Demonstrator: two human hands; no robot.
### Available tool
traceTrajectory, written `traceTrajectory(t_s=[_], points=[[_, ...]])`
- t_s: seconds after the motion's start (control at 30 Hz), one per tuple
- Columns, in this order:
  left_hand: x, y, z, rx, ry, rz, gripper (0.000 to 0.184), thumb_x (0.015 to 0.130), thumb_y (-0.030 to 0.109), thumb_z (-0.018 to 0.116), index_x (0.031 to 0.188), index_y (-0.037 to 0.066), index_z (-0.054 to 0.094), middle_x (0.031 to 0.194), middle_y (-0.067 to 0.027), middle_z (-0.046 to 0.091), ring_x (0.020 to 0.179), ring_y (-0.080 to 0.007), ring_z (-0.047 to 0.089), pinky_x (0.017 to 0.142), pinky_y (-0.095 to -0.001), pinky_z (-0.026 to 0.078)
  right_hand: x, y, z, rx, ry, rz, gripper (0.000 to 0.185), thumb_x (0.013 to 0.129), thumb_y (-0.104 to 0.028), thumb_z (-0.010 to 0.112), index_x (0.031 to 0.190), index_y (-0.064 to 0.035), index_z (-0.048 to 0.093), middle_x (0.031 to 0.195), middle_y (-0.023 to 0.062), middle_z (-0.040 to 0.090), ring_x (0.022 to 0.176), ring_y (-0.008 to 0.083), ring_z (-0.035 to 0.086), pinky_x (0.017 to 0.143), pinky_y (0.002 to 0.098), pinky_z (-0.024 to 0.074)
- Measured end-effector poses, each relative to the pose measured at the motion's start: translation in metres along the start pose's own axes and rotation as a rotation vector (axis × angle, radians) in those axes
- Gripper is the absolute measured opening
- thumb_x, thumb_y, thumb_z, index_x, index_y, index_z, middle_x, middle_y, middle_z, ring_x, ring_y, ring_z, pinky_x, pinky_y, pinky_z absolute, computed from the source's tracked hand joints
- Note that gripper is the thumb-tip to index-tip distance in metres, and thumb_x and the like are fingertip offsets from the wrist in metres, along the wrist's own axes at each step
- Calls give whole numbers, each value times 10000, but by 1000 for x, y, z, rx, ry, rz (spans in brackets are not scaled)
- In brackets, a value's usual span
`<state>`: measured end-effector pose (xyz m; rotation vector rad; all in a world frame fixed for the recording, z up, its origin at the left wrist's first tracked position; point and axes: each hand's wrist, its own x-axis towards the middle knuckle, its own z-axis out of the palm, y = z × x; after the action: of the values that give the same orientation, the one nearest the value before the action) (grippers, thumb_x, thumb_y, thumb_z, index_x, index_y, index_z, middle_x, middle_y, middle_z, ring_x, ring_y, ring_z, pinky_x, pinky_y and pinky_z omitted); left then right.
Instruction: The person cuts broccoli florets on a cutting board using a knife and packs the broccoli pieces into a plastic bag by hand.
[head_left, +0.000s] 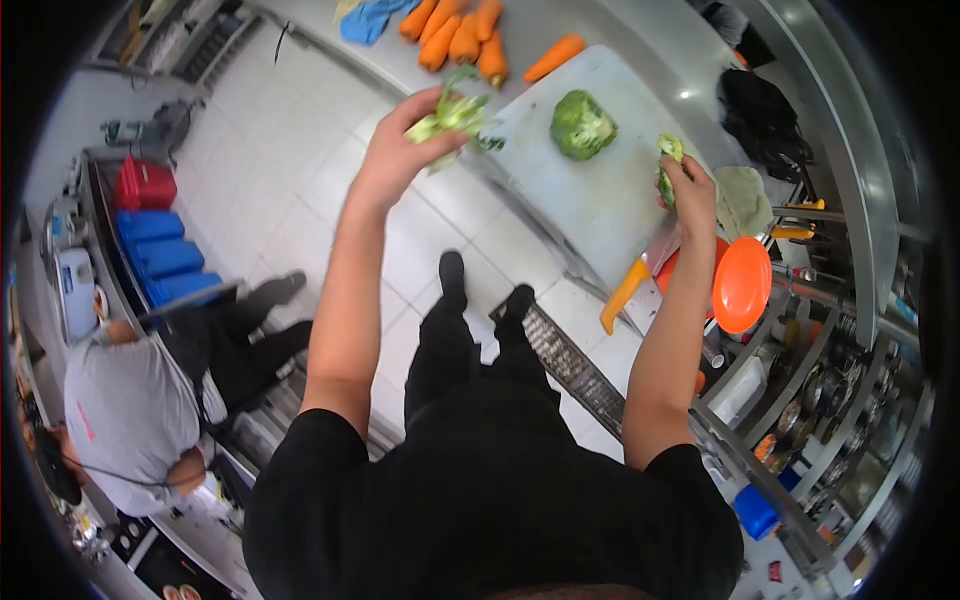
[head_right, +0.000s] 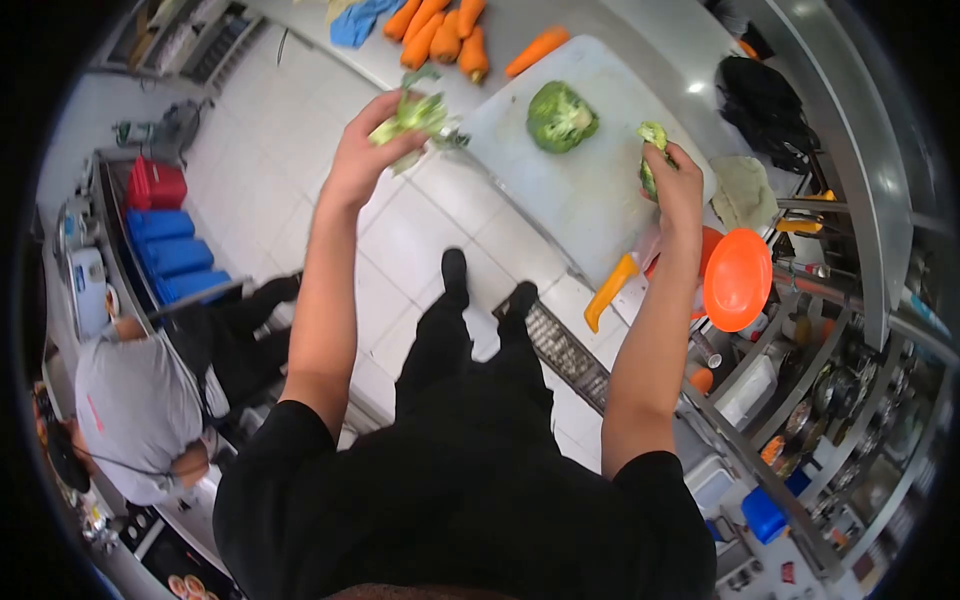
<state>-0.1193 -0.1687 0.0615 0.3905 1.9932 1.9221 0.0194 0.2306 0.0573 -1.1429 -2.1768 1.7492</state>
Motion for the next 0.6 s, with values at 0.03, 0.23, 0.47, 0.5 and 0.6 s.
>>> traceTrajectory(t_s=[0.03,0.23,0.47,0.5,0.6], points=[[-30,-7,-16,-83,9,-117,591,904,87,843,1454,22,638,1247,-94,737,1012,-173,712,918,-338,582,-25,-1,8,10,-76,-2,343,979,-249,778,1249,-38,753,916,13,722,767,109,679,632,299,547],[-169,-137,-71,-187,207,-571,596,890,76,854,1447,37,647,1240,-87,748,1053,-166,716,903,-312,585,-131,57,101,169,-705,279,282,1034,-183,739,1267,-24,721,1002,40,738,779,118,704,601,294,575],[-185,-202,-49,-317,181,-627,607,876,100,859,1440,25,647,1215,-70,753,1074,-149,706,940,-294,559,-78,189,233,271,-424,383,220,1056,-226,710,1194,-57,683,986,46,724,795,162,713,597,340,568],[-182,-210,-47,-332,147,-626,615,873,104,860,1440,12,642,1214,-75,750,1085,-156,700,959,-300,555,-60,197,242,378,-284,411,179,1063,-242,697,1173,-101,680,993,49,722,808,172,711,620,353,566],[-180,-231,-42,-287,110,-616,597,892,67,850,1449,30,639,1242,-49,743,1107,-145,693,969,-306,559,18,259,252,310,26,232,277,1093,-391,668,1244,-160,645,1031,32,714,939,158,702,702,367,587]])
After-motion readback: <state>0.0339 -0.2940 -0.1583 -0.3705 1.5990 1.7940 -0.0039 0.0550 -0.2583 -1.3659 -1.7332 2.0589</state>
